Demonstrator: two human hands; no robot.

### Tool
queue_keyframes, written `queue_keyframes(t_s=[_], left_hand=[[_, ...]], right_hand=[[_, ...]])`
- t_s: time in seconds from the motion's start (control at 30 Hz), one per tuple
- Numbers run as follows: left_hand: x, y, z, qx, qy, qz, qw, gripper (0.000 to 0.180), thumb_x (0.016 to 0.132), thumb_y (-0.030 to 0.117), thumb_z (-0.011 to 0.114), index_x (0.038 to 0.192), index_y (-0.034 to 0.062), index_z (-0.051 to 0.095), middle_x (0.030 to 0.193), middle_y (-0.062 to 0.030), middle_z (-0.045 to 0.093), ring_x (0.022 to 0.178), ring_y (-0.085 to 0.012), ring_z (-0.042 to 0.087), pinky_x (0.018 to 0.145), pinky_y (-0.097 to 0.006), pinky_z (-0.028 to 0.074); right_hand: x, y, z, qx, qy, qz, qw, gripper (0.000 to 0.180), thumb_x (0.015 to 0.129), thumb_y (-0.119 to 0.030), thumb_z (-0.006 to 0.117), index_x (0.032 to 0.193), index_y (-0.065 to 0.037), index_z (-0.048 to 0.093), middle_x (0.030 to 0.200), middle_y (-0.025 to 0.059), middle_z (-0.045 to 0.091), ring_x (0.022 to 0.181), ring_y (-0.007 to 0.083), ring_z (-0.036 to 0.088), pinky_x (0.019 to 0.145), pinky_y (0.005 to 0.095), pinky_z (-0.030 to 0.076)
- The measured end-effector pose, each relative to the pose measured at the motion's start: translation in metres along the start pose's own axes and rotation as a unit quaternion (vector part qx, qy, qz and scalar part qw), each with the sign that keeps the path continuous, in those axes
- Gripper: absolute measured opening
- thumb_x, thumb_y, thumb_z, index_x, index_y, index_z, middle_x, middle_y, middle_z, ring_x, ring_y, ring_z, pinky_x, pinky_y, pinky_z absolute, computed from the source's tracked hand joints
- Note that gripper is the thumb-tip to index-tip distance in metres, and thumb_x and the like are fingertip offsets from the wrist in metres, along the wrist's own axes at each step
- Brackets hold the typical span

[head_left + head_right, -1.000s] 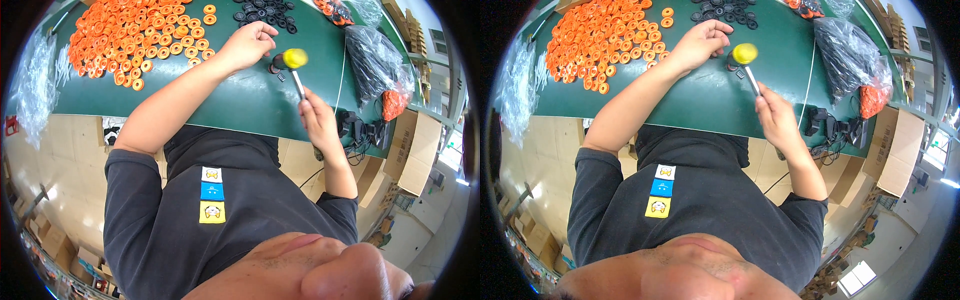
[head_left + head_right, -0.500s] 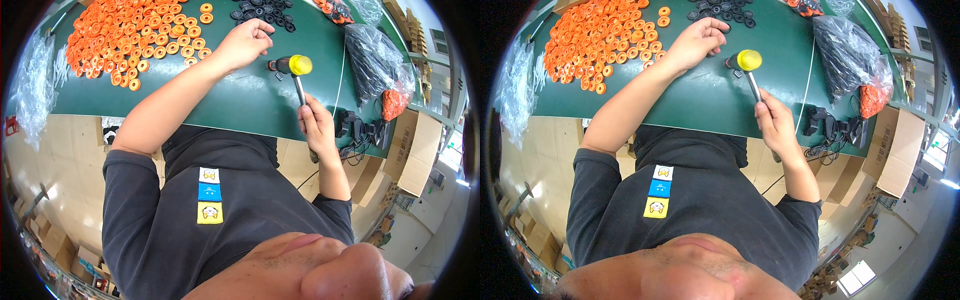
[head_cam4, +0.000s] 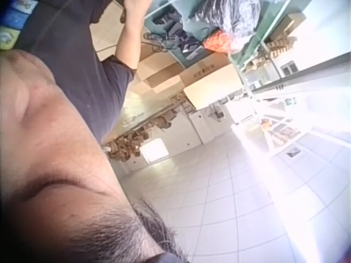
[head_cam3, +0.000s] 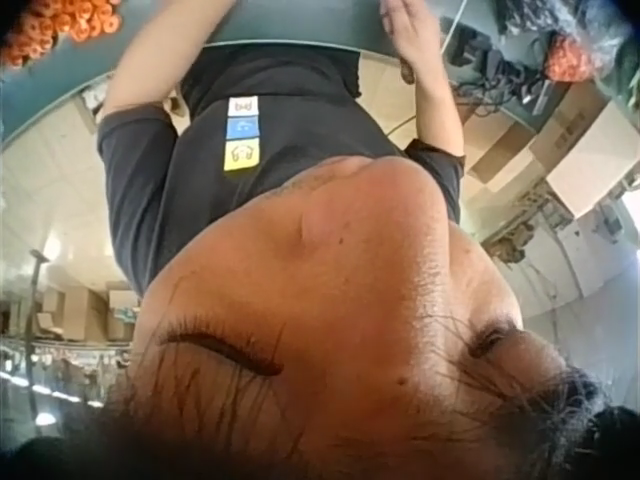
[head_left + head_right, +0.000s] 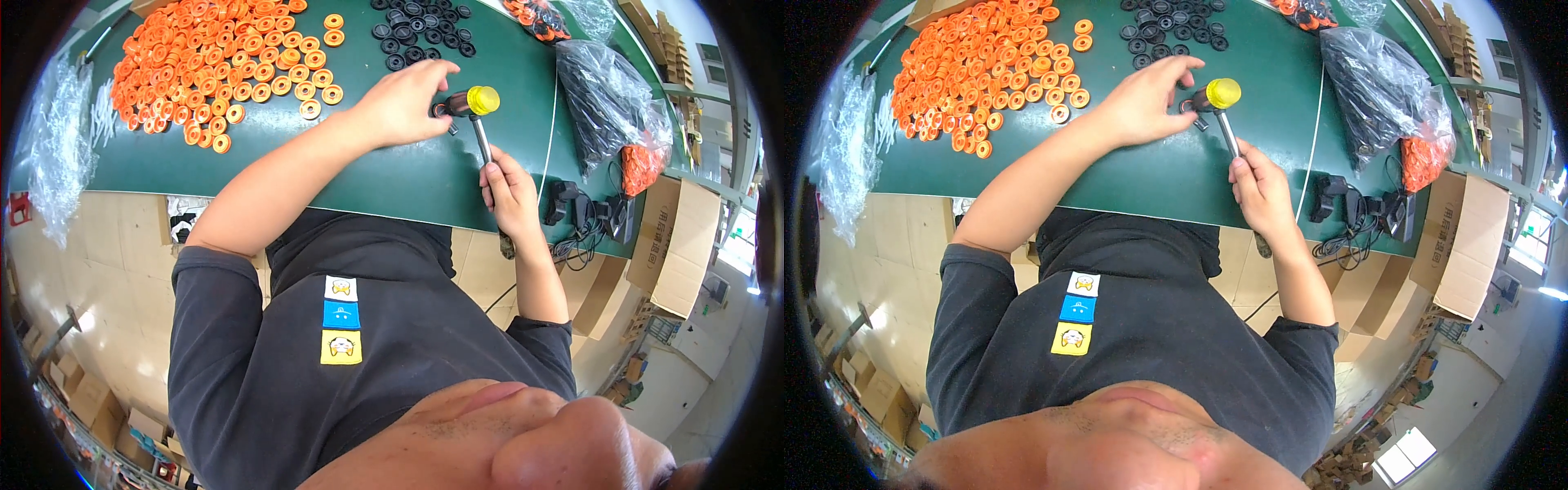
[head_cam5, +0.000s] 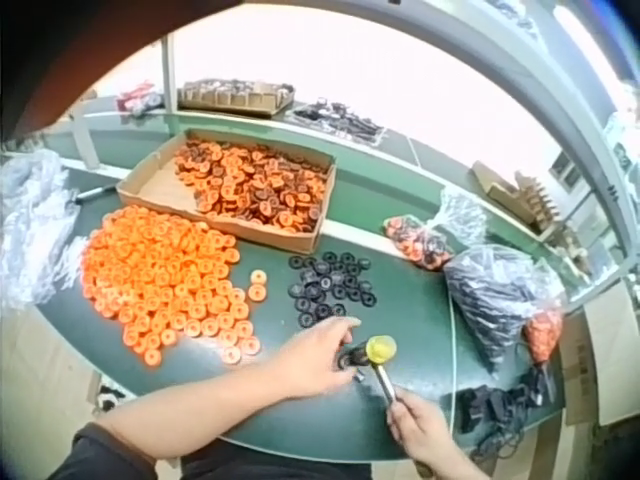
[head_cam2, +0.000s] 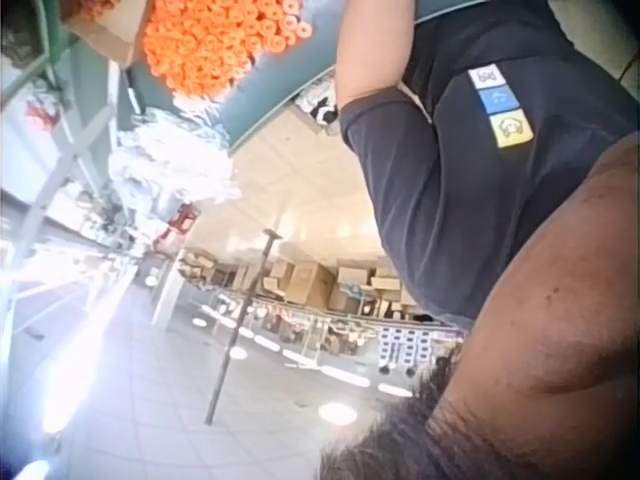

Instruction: The person assembles circular components by inserting orange rings into black plastic caps by hand and tapping them with a small mallet.

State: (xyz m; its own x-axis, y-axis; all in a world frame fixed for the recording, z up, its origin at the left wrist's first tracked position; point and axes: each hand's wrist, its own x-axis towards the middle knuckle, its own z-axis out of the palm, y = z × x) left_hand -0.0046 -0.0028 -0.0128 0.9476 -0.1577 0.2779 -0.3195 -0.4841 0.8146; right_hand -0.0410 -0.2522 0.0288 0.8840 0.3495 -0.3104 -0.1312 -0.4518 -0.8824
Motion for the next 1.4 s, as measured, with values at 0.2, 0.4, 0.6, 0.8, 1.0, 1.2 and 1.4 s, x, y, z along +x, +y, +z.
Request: queue_keyframes(t_s=[0.2,0.4,0.6,0.8,1.0,1.2,1.4], left_hand=[[0.001,0.008,0.007,0.086,-0.041,0.027,0.995,0.058,0.079,0.014,0.073,0.132,0.0029,0.051,0.102,-0.0110,0.065,0.095,-0.0315,0.065,0.084,-0.043,0.053],[0.008,0.003,-0.012,0.016,0.001,0.042,0.999,0.033,0.082,0.013,0.071,0.114,0.0056,0.064,0.095,-0.0096,0.063,0.087,-0.0257,0.067,0.078,-0.038,0.055],[0.065,0.022,-0.112,0.299,0.101,-0.003,0.949,0.031,0.093,0.019,0.063,0.120,0.0050,0.065,0.113,-0.0192,0.065,0.107,-0.0361,0.064,0.091,-0.043,0.053],[0.085,0.013,-0.153,0.422,0.114,-0.070,0.897,0.030,0.089,0.027,0.069,0.108,0.0028,0.068,0.101,-0.0200,0.062,0.093,-0.0378,0.064,0.082,-0.045,0.054],[0.034,-0.016,-0.106,0.500,-0.041,-0.077,0.861,0.026,0.087,0.023,0.065,0.102,0.0021,0.068,0.103,-0.0204,0.065,0.097,-0.0362,0.068,0.086,-0.047,0.056],[0.045,-0.018,-0.087,0.484,-0.028,-0.115,0.867,0.021,0.085,0.009,0.060,0.103,0.0019,0.068,0.106,-0.0197,0.064,0.097,-0.0358,0.068,0.086,-0.046,0.056],[0.033,0.020,-0.058,0.275,0.081,-0.015,0.958,0.025,0.088,0.011,0.065,0.112,0.0032,0.068,0.103,-0.0118,0.062,0.087,-0.0246,0.067,0.082,-0.035,0.056]], right_hand=[[0.020,0.030,-0.028,-0.151,0.132,-0.063,0.978,0.031,0.102,-0.014,0.057,0.130,-0.003,0.062,0.079,0.0052,0.062,0.066,0.0155,0.060,0.061,0.0297,0.049],[0.046,-0.001,-0.068,-0.515,0.224,-0.238,0.793,0.034,0.086,-0.004,0.065,0.121,-0.001,0.066,0.105,0.0196,0.063,0.098,0.0379,0.062,0.090,0.0438,0.050],[0.062,-0.036,-0.019,-0.318,0.019,-0.319,0.893,0.026,0.082,0.003,0.057,0.107,0.001,0.067,0.103,0.0193,0.064,0.101,0.0378,0.063,0.090,0.0442,0.052],[0.106,-0.035,0.032,-0.283,0.006,-0.326,0.902,0.043,0.085,-0.009,0.066,0.128,-0.004,0.061,0.109,0.0158,0.059,0.100,0.0356,0.063,0.088,0.0429,0.053],[0.113,-0.033,0.038,-0.327,0.027,-0.295,0.897,0.056,0.086,-0.013,0.069,0.140,-0.006,0.054,0.119,0.0175,0.056,0.107,0.0360,0.062,0.091,0.0424,0.053],[0.121,-0.020,0.036,-0.313,0.048,-0.387,0.866,0.039,0.084,-0.011,0.069,0.122,0.000,0.067,0.133,0.0196,0.057,0.120,0.0366,0.058,0.102,0.0427,0.049],[0.106,-0.021,0.025,-0.276,0.065,-0.339,0.897,0.025,0.078,-0.010,0.076,0.101,-0.002,0.070,0.109,0.0130,0.064,0.100,0.0335,0.065,0.088,0.0410,0.054]])
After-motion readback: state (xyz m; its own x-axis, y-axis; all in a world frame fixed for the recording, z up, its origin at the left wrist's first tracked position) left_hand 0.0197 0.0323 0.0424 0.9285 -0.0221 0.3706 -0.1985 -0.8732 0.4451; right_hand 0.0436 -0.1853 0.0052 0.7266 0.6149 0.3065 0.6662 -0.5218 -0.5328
